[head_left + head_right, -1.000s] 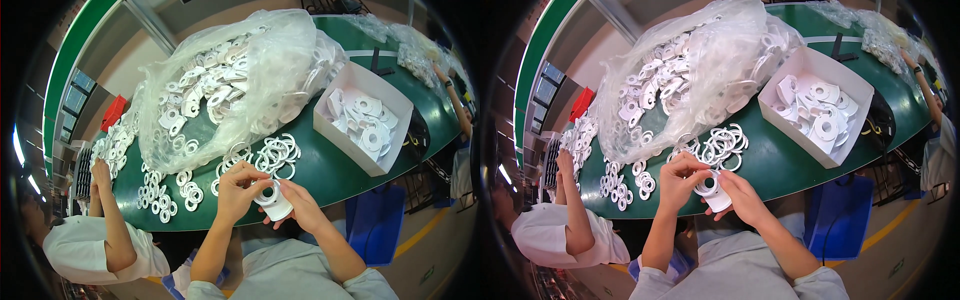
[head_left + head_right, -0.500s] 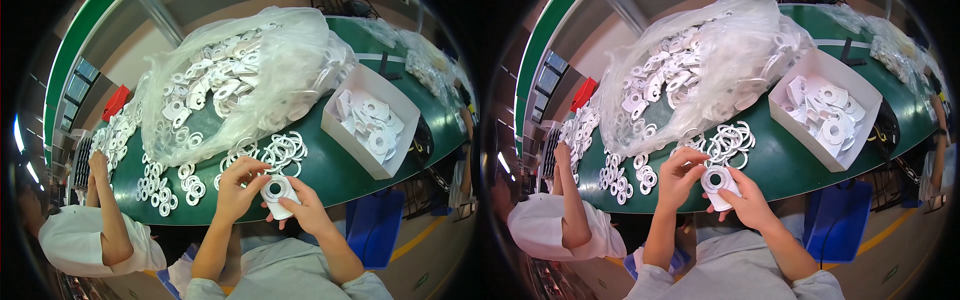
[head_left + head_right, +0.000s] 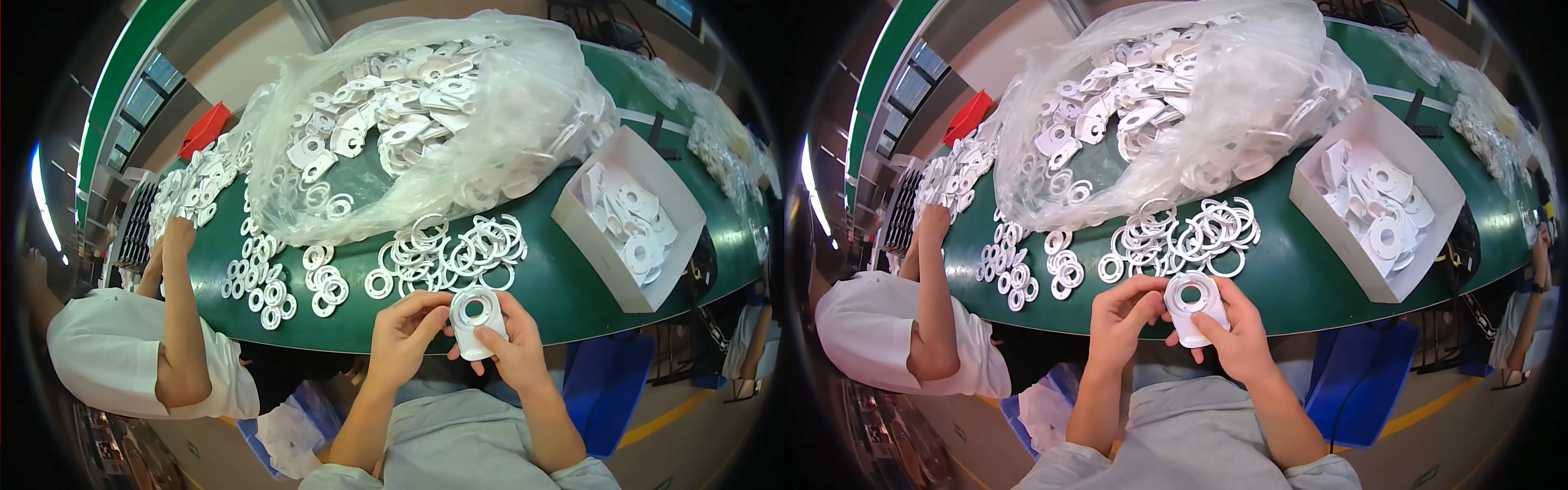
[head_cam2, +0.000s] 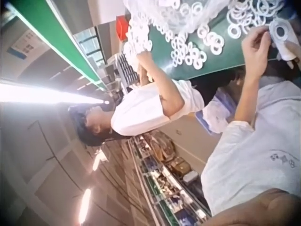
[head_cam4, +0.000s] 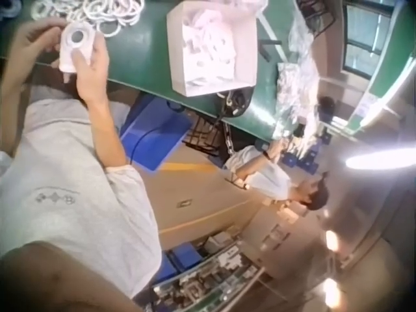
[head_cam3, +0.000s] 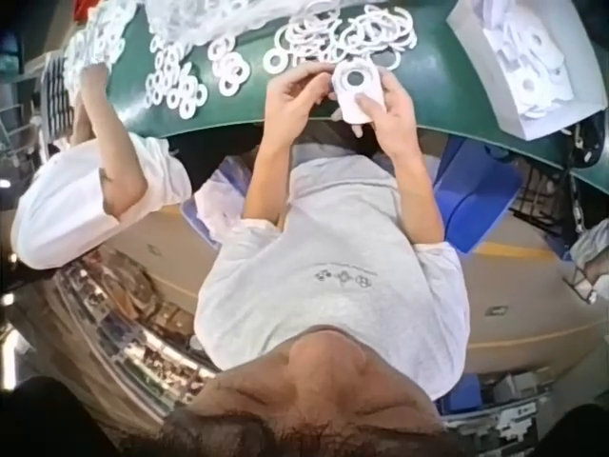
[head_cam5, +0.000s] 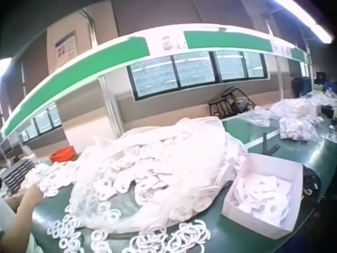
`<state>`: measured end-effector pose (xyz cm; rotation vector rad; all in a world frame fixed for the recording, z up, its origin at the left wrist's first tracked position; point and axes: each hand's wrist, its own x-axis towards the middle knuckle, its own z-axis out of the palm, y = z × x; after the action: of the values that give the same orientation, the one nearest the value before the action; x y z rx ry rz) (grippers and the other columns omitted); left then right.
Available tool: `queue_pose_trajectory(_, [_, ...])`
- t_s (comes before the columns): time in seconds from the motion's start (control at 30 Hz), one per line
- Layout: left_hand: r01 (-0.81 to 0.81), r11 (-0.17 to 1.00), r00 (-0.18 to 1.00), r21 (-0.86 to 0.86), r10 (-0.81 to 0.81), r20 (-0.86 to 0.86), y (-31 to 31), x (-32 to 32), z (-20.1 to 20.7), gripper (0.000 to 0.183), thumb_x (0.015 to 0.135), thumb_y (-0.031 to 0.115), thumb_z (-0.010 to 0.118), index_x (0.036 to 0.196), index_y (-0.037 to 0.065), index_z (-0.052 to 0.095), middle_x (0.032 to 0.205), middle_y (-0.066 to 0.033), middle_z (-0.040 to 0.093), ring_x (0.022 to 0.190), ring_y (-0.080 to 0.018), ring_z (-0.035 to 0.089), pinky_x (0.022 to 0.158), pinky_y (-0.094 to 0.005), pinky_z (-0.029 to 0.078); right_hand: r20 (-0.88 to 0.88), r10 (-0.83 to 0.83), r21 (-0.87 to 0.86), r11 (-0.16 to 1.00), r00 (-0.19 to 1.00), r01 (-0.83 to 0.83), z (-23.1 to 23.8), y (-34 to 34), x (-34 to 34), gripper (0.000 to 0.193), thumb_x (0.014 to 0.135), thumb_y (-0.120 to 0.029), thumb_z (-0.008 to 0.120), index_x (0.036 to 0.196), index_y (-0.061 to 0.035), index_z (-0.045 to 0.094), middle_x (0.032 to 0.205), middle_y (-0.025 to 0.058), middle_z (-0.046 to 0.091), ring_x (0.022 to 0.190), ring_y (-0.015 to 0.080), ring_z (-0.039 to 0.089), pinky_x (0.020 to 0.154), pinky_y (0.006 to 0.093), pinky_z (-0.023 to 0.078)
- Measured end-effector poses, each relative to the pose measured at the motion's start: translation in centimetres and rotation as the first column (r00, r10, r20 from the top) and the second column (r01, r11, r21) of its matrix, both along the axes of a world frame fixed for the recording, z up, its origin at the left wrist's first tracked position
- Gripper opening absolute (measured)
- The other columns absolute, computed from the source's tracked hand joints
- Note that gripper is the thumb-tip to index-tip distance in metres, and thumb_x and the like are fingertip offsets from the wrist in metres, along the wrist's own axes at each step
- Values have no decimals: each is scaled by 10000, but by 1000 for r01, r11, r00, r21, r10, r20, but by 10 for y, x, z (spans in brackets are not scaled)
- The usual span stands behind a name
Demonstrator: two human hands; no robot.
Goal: Assembling small white circular plastic components onto a base fixture at a factory workbench.
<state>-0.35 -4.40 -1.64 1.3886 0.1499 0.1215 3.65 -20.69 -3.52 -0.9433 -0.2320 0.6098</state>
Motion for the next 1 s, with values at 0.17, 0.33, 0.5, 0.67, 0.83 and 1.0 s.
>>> queue_pose_trajectory(0.17, [-57, 997, 998, 44, 57, -6, -4, 1, -6, 150, 859, -15, 610, 997, -54, 652, 867, -69, 645, 710, -99, 600, 618, -211, 477, 77, -27, -45, 999, 997, 31, -2, 3, -6, 323, 886, -19, 476, 1198, 29, 406, 963, 203, 630, 718, 232, 679, 432, 227, 467])
queue_pose_trajectory(0.33, [-98, 986, 995, 136, 98, 1, -12, 2, -7, 124, 856, -25, 615, 968, -65, 650, 866, -74, 648, 712, -103, 612, 602, -210, 491, 136, -52, -98, 993, 989, 65, -3, 0, -6, 283, 912, -82, 479, 1173, 15, 429, 956, 180, 635, 692, 183, 659, 437, 207, 445])
queue_pose_trajectory(0.5, [-126, 949, 987, 288, 92, 129, -14, -3, -7, 124, 856, -54, 596, 971, -71, 640, 894, -78, 630, 707, -110, 613, 624, -203, 501, 127, -77, -124, 988, 989, 93, -3, 2, -6, 238, 960, -174, 460, 1082, 23, 513, 896, 142, 652, 652, 160, 653, 424, 196, 425])
queue_pose_trajectory(0.67, [-107, 934, 973, 341, 28, 229, -8, -3, 0, 236, 819, -75, 609, 1052, -58, 637, 911, -88, 621, 762, -132, 602, 674, -223, 493, 132, -111, -177, 975, 985, 134, 0, 6, -6, 279, 984, -222, 454, 989, 26, 582, 837, 102, 658, 620, 142, 646, 456, 197, 444])
queue_pose_trajectory(0.83, [9, 925, 973, 380, -95, 208, -3, 3, 7, 247, 789, -96, 615, 1026, -51, 670, 930, -110, 622, 812, -150, 596, 713, -241, 482, 248, -61, -187, 976, 967, 110, -5, 5, -5, 262, 974, -197, 474, 955, 33, 598, 813, 85, 651, 651, 144, 647, 561, 242, 505])
queue_pose_trajectory(1.0, [56, 978, 984, 203, -89, 154, -4, 0, 9, 239, 780, -102, 621, 1005, -51, 681, 924, -116, 631, 804, -154, 603, 686, -245, 480, 340, -22, -255, 960, 940, 115, -3, 2, -3, 247, 960, -179, 489, 919, 39, 598, 799, 86, 648, 651, 151, 645, 582, 260, 517])
